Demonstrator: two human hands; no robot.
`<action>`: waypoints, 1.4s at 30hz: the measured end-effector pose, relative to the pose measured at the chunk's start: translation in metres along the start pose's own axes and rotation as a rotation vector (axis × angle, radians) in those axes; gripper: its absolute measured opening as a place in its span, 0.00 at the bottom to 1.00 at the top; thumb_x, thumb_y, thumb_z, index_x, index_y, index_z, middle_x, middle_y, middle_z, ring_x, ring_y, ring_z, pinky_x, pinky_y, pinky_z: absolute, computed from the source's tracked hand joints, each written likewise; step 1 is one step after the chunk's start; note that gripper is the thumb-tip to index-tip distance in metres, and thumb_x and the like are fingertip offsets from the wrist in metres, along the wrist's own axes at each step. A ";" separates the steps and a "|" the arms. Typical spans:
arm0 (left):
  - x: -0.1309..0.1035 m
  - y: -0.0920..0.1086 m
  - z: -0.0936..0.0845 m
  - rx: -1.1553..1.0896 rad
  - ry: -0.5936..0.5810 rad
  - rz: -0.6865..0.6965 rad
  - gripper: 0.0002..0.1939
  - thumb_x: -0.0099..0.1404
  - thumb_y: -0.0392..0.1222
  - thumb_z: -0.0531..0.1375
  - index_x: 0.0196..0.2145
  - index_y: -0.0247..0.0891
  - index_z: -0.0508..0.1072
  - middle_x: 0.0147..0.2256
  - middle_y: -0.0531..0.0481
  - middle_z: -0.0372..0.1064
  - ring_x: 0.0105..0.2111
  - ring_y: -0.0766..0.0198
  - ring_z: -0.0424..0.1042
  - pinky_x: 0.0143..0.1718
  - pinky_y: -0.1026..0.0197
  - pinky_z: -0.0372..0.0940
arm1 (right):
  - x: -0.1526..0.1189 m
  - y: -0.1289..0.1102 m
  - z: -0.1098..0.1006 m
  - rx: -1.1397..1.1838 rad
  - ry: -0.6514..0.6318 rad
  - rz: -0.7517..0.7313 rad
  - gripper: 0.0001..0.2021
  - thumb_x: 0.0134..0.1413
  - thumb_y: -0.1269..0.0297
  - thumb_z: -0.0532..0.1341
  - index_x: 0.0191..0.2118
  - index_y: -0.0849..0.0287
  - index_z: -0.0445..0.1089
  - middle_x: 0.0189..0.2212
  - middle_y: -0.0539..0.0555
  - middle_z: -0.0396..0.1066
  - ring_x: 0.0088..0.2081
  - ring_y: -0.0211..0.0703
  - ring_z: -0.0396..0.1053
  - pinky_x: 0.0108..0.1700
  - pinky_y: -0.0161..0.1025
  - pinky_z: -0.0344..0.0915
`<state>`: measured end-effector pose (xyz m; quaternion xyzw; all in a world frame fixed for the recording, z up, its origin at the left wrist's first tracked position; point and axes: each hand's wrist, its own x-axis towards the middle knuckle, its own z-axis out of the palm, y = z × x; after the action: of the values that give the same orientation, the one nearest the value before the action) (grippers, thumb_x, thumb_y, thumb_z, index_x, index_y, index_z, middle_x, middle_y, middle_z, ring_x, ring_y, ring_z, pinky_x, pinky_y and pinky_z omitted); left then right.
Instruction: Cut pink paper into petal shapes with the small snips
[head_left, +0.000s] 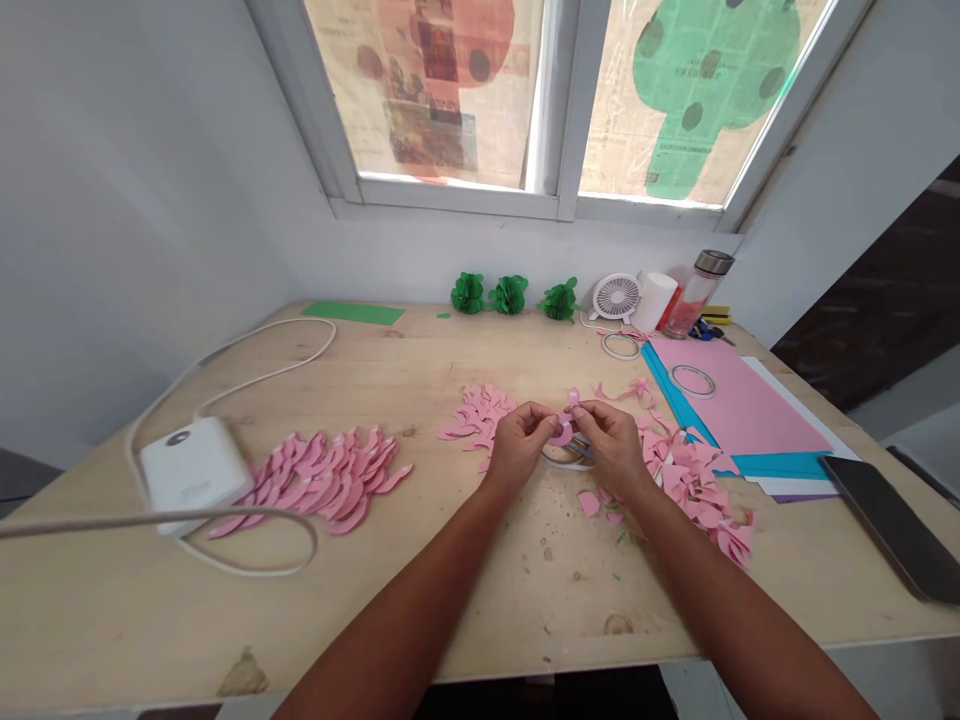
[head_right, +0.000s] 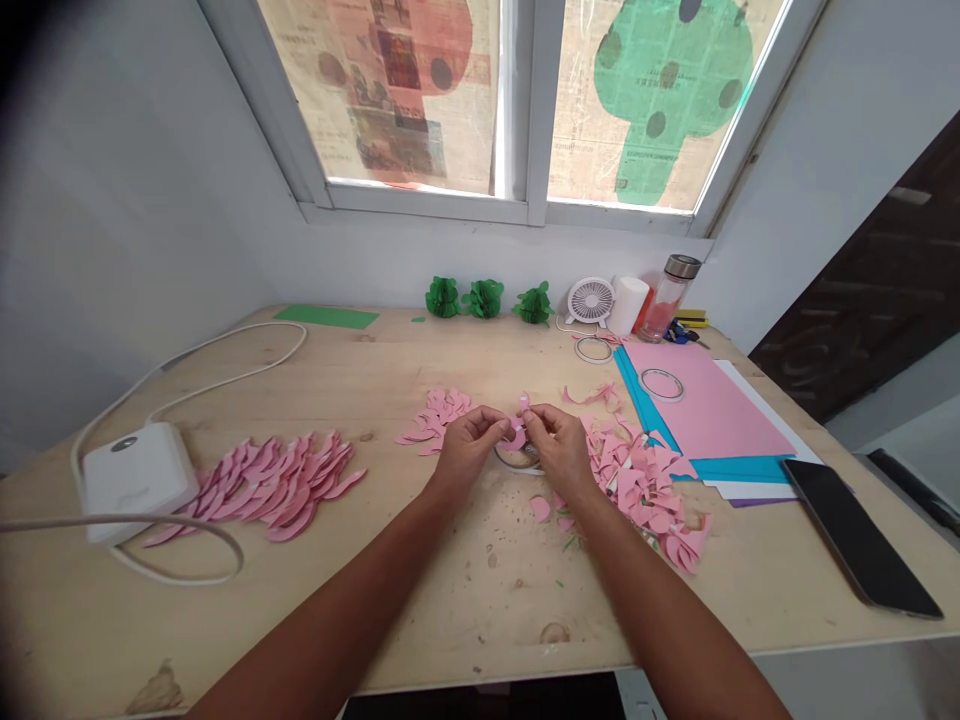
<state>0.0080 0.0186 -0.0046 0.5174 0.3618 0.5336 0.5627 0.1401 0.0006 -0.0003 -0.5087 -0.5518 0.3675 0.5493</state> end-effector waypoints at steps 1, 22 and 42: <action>0.000 -0.001 0.000 0.001 -0.002 0.001 0.05 0.54 0.38 0.60 0.24 0.34 0.69 0.22 0.52 0.68 0.25 0.68 0.68 0.32 0.65 0.63 | 0.000 -0.001 0.000 -0.004 0.003 0.002 0.14 0.50 0.55 0.58 0.29 0.62 0.71 0.22 0.50 0.68 0.25 0.37 0.64 0.27 0.33 0.60; -0.003 -0.008 0.003 0.248 -0.113 0.128 0.11 0.55 0.35 0.56 0.38 0.38 0.69 0.30 0.51 0.70 0.30 0.67 0.68 0.32 0.65 0.63 | -0.004 -0.009 0.002 -0.274 0.063 -0.071 0.12 0.49 0.56 0.59 0.26 0.61 0.71 0.21 0.49 0.69 0.25 0.36 0.64 0.28 0.32 0.59; 0.003 -0.010 0.001 -0.060 -0.022 -0.044 0.10 0.51 0.42 0.63 0.31 0.34 0.71 0.26 0.52 0.69 0.26 0.68 0.68 0.29 0.65 0.63 | -0.004 -0.013 0.000 -0.303 -0.002 -0.143 0.12 0.52 0.57 0.56 0.29 0.59 0.71 0.24 0.51 0.71 0.28 0.39 0.66 0.32 0.34 0.61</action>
<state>0.0115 0.0229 -0.0134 0.4981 0.3505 0.5260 0.5936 0.1374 -0.0061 0.0115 -0.5449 -0.6360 0.2406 0.4906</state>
